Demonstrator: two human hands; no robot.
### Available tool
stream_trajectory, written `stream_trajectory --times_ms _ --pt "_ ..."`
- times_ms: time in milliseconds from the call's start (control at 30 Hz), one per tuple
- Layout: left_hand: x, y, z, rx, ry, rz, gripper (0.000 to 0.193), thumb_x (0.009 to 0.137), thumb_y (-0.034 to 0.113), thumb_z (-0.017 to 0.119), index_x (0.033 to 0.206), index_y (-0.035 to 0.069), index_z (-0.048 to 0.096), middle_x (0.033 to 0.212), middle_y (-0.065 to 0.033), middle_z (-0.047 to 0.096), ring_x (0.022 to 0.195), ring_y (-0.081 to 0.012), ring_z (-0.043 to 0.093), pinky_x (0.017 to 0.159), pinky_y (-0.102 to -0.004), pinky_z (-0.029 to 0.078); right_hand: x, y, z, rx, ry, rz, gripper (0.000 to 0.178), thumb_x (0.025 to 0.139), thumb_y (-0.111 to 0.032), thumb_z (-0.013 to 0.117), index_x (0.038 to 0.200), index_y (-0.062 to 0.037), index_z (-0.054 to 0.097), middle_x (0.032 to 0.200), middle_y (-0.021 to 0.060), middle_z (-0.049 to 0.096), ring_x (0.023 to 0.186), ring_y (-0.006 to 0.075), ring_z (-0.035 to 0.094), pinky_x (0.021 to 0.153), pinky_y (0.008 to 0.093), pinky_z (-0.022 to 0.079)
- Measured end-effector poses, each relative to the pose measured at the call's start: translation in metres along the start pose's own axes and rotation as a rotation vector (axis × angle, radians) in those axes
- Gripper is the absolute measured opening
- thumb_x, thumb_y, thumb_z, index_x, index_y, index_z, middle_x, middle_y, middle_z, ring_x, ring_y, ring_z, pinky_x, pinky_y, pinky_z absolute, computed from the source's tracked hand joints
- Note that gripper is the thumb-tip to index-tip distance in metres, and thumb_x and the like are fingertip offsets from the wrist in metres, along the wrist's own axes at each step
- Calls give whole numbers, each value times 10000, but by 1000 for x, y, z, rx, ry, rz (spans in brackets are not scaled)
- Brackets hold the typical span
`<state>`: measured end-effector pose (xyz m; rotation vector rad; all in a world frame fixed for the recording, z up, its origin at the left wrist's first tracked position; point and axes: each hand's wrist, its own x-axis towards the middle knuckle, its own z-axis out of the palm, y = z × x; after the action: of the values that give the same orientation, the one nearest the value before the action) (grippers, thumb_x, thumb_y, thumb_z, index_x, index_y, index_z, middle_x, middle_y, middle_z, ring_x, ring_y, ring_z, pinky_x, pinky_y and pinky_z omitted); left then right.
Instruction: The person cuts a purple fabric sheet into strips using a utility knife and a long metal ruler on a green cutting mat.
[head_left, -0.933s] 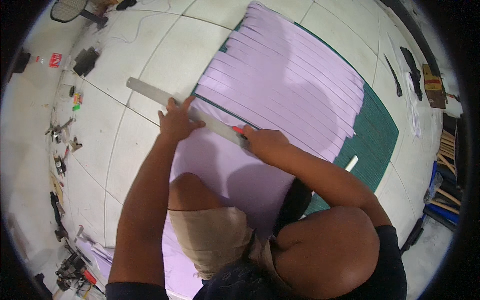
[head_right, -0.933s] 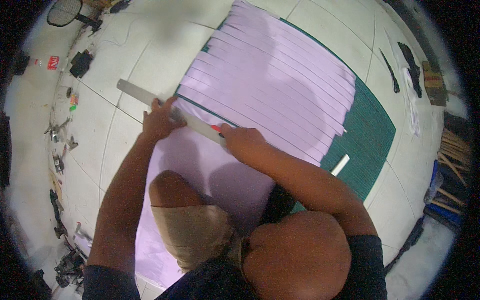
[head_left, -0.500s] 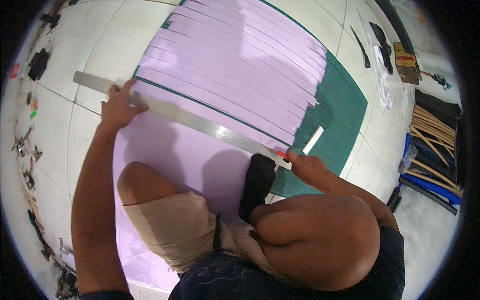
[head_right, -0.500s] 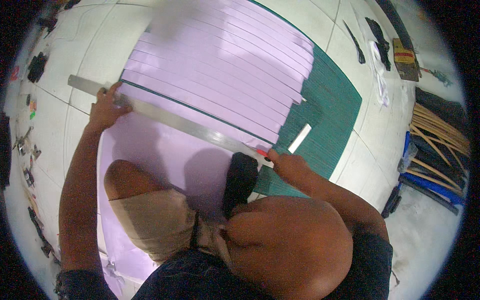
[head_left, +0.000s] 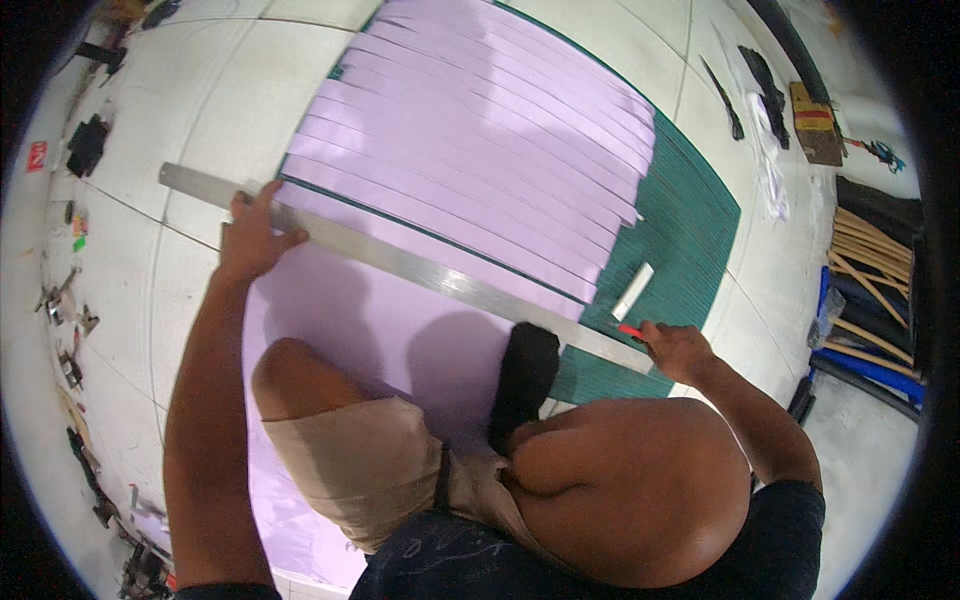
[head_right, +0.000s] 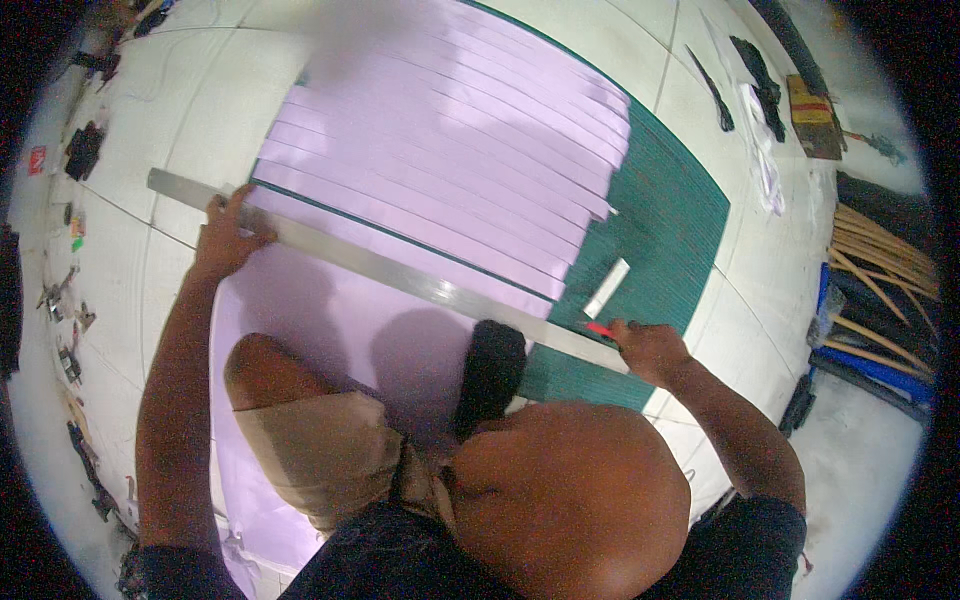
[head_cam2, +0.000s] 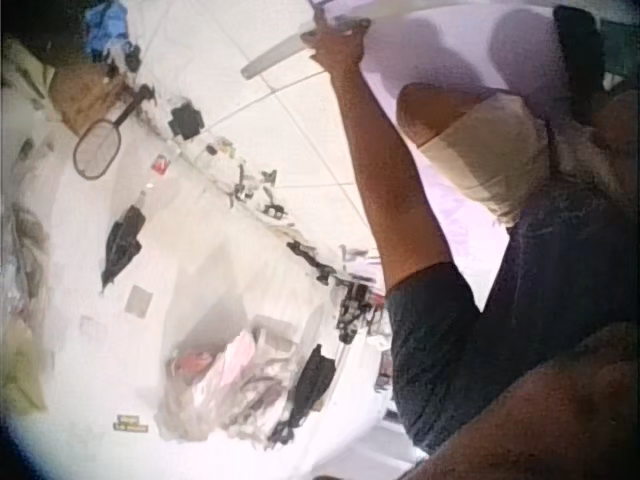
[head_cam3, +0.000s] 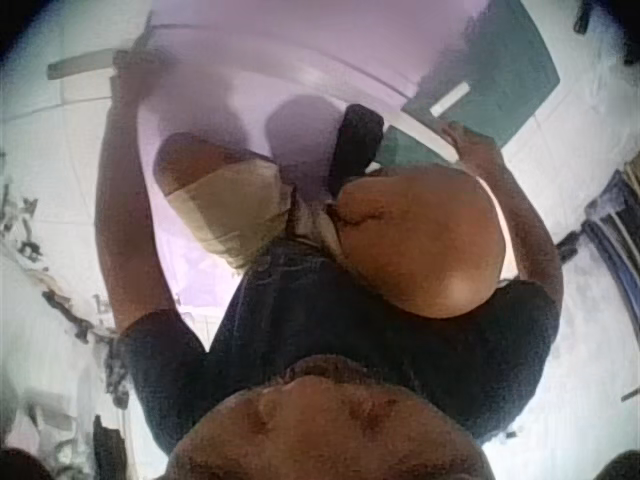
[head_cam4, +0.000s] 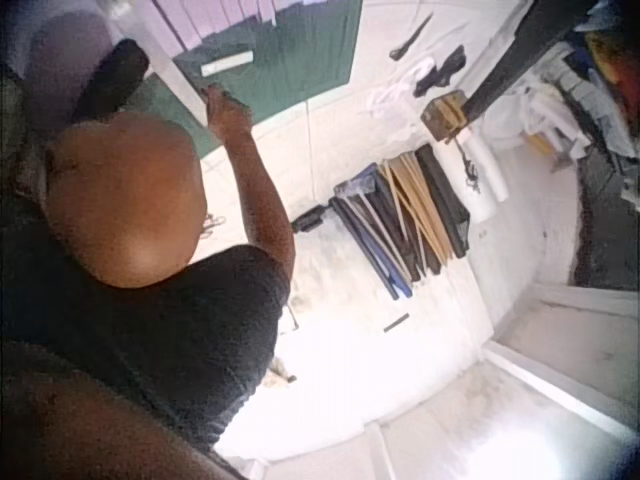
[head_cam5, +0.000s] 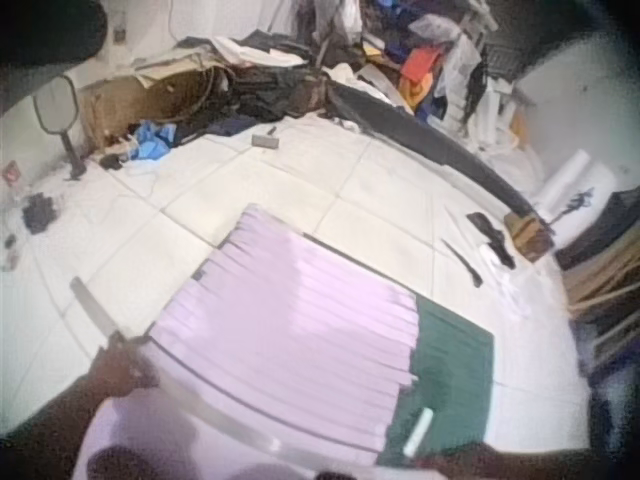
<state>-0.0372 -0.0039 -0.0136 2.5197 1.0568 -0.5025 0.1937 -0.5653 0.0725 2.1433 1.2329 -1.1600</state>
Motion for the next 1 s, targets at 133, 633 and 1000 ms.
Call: stream_trajectory --times_ms 133,633,1000 --pt "7 12 -6 -14 -38 -45 1057 702 357 875 1527 197 235 1466 -304 352 1346 -422 431 1106 -563 348 48 -64 -68 174 155 -4 277 966 -239 496 1165 -60 426 904 218 652 763 429 672 656 534 538" --pt "-2 4 -6 -51 18 -77 1297 622 477 897 1561 122 76 1519 -290 299 1359 -376 446 984 -458 491 257 -316 -185 436 461 -387 222 946 -160 469 1091 8 462 868 230 686 781 404 694 685 532 537" --pt "1 8 -9 35 -30 -21 1040 701 478 845 1515 272 231 1462 -314 319 1297 -432 482 1030 -480 447 260 -321 -203 369 426 -384 249 931 -189 516 1103 -13 479 870 214 689 798 389 688 663 501 534"
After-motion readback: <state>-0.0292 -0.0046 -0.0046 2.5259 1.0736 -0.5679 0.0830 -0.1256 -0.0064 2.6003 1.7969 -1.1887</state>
